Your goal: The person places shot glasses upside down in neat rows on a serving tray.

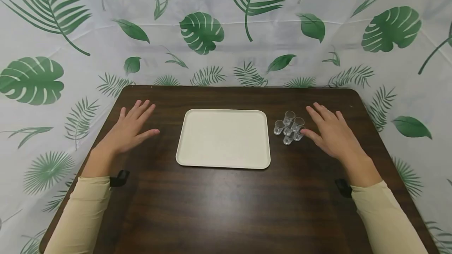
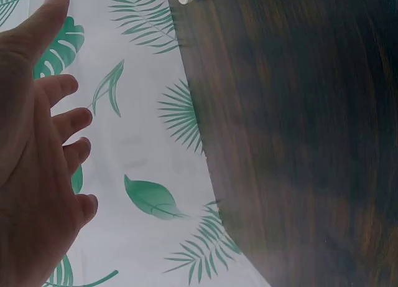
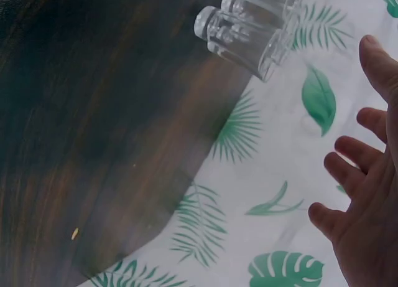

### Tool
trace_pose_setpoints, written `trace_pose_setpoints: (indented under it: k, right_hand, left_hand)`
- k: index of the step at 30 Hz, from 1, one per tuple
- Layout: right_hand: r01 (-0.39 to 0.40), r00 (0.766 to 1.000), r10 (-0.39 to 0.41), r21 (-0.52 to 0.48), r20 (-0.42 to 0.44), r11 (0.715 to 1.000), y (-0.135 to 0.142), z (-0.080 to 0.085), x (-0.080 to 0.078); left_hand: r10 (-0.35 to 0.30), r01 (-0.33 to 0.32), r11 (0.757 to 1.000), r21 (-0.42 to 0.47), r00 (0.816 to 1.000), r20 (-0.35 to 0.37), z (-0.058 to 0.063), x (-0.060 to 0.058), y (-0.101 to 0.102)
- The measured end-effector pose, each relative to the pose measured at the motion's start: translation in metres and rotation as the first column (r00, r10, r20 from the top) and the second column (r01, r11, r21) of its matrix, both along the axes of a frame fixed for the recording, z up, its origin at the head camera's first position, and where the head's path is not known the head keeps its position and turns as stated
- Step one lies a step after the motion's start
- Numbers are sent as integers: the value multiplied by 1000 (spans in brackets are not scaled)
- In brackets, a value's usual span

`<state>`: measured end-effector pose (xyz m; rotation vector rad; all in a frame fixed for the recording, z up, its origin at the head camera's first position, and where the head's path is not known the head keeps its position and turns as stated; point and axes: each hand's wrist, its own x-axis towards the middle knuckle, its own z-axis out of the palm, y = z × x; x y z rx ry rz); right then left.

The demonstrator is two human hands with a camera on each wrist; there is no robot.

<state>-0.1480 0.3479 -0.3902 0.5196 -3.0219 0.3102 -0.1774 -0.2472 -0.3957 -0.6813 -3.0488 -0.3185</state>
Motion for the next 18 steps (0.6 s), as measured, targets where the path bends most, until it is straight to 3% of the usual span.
trace_pose_setpoints:
  k: [11,18]
  right_hand:
    - [5,999,-5,-1,52,1000,-3,-11,2]
    - [68,993,-67,-12,94,998,-5,-19,8]
  left_hand:
    - [-14,13,1000,9,998,62,-23,4,9]
    - [-49,49,999,-1,990,132,-36,10,22]
